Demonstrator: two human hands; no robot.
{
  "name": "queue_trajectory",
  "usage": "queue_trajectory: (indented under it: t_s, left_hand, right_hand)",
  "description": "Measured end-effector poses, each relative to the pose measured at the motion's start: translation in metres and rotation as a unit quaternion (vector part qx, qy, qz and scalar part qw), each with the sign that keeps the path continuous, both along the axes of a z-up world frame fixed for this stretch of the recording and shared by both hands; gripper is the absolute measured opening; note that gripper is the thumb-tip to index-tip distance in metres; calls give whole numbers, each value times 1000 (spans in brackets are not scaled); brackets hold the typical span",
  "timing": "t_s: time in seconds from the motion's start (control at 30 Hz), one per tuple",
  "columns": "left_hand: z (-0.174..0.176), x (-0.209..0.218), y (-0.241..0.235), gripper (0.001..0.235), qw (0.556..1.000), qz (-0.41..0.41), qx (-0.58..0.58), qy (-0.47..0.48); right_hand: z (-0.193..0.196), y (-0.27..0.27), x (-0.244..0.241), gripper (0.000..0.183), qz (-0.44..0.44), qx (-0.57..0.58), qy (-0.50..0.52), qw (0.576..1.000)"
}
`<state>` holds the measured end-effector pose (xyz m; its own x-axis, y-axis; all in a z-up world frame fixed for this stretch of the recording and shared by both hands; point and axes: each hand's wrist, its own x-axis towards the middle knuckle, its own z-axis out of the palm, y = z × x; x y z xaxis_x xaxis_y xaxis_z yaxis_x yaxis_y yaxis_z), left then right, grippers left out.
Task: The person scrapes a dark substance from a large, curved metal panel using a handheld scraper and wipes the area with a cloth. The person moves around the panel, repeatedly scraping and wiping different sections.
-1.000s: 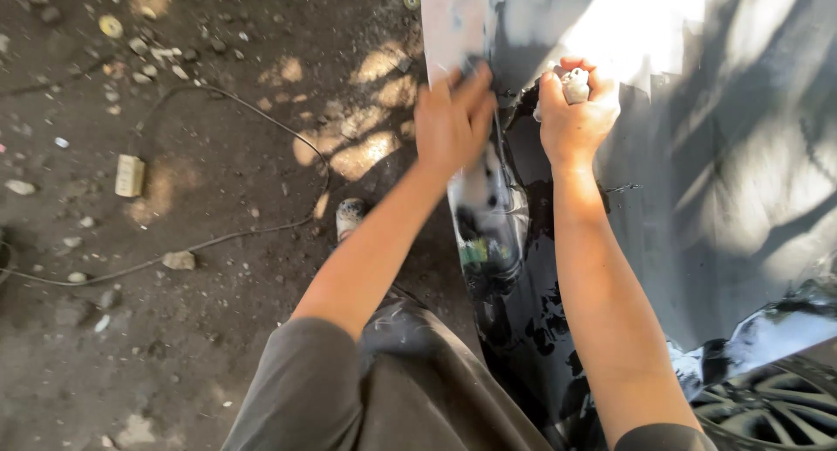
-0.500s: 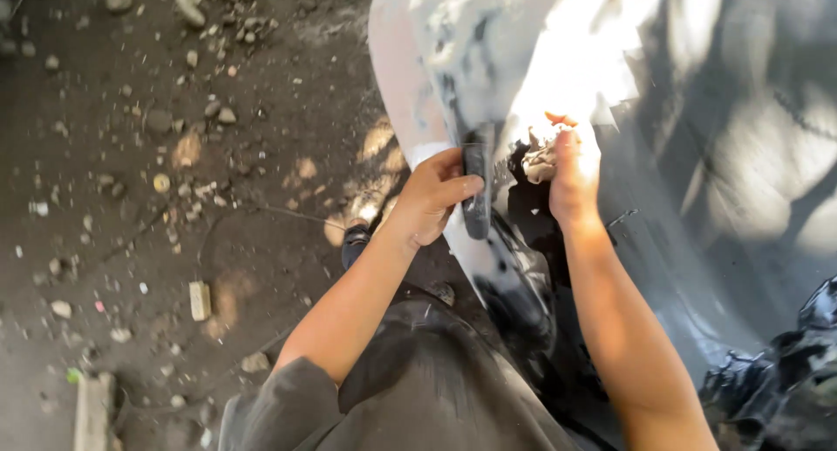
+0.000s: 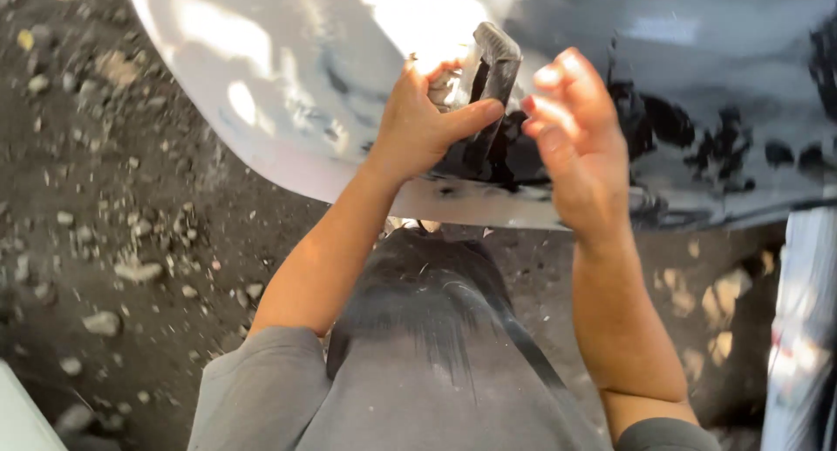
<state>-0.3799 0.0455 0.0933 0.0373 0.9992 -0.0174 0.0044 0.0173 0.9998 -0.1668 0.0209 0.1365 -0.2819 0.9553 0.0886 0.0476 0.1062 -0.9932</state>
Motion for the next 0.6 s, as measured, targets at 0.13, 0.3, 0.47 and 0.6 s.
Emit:
queue_trajectory:
  t_s: [0.13, 0.3, 0.47, 0.6]
  left_hand:
    - [-13, 13, -24, 59, 966, 32, 180, 180]
    - [-32, 8, -48, 30, 944, -242, 206, 86]
    - [-29, 7, -32, 25, 867, -382, 261, 185]
    - [-38, -18, -3, 29, 808, -354, 348, 317]
  right_hand:
    - [-49, -53, -31, 78, -70, 31, 27, 997]
    - [-101, -99, -34, 84, -327, 77, -32, 941]
    - [-131, -167, -49, 85, -469, 16, -94, 878]
    - [-162, -165, -59, 68, -511, 104, -321, 791]
